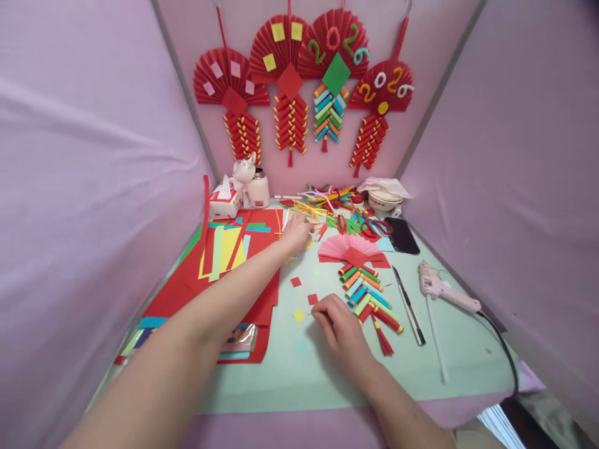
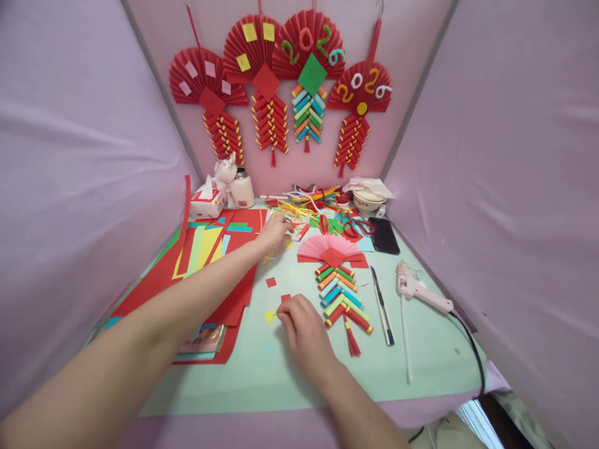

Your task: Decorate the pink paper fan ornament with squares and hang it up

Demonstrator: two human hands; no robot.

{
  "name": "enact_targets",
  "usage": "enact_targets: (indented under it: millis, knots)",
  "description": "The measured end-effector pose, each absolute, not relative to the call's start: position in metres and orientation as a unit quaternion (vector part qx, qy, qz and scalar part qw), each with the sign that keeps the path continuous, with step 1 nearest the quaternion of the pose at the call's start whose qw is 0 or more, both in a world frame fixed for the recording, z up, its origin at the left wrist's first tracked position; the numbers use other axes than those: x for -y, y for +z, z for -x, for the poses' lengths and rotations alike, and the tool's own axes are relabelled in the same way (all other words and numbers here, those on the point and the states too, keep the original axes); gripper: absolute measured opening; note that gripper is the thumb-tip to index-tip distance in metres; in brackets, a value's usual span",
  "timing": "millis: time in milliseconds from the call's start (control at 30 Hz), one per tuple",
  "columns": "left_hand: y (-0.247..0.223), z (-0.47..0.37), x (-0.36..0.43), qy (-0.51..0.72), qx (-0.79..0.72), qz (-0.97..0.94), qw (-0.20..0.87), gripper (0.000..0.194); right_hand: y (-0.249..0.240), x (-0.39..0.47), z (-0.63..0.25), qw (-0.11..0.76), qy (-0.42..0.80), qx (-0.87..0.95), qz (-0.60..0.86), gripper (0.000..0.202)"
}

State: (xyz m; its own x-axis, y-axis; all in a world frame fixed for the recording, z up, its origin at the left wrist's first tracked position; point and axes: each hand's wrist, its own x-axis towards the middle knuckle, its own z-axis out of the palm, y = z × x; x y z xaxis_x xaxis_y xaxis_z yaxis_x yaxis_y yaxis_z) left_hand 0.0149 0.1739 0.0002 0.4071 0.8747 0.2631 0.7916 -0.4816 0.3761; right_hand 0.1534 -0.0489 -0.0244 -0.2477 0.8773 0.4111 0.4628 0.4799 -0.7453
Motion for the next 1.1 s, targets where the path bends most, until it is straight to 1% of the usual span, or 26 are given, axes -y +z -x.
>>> enact_targets:
  millis: [133,233,333,433,533,600,700,833,1100]
  knots:
    - [-0.015,-0.029,-0.19,0.209,-0.506,-0.832,0.093,0.015,-0.022,0.052,-0.154,0.415,0.246,0.763,0.431,0.016]
    - [-0.014,-0.03,-0.195,0.215,-0.512,-0.826,0.098,0.015,-0.02,0.054,-0.154,0.414,0.254,0.766,0.421,0.016]
    - [-0.002,-0.022,-0.197,0.228,-0.521,-0.816,0.105,0.015,-0.019,0.056,-0.155,0.413,0.256,0.766,0.421,0.016]
    - [0.015,-0.005,-0.193,0.233,-0.539,-0.8,0.122,0.018,-0.02,0.057,-0.157,0.414,0.253,0.767,0.42,0.015]
    - [0.027,0.016,-0.179,0.217,-0.556,-0.79,0.14,0.024,-0.021,0.059,-0.157,0.415,0.257,0.771,0.409,0.014]
    - [0.028,0.026,-0.163,0.211,-0.559,-0.79,0.135,0.025,-0.021,0.059,-0.158,0.414,0.258,0.773,0.405,0.014]
    - [0.022,0.031,-0.134,0.213,-0.544,-0.806,0.099,0.018,-0.022,0.06,-0.158,0.413,0.259,0.772,0.408,0.014]
    - [0.005,0.031,-0.106,0.197,-0.522,-0.828,0.052,0.018,-0.022,0.061,-0.158,0.406,0.258,0.776,0.409,0.014]
    - [-0.015,0.033,-0.104,0.163,-0.519,-0.838,0.04,0.009,-0.024,0.061,-0.159,0.391,0.261,0.78,0.413,0.015]
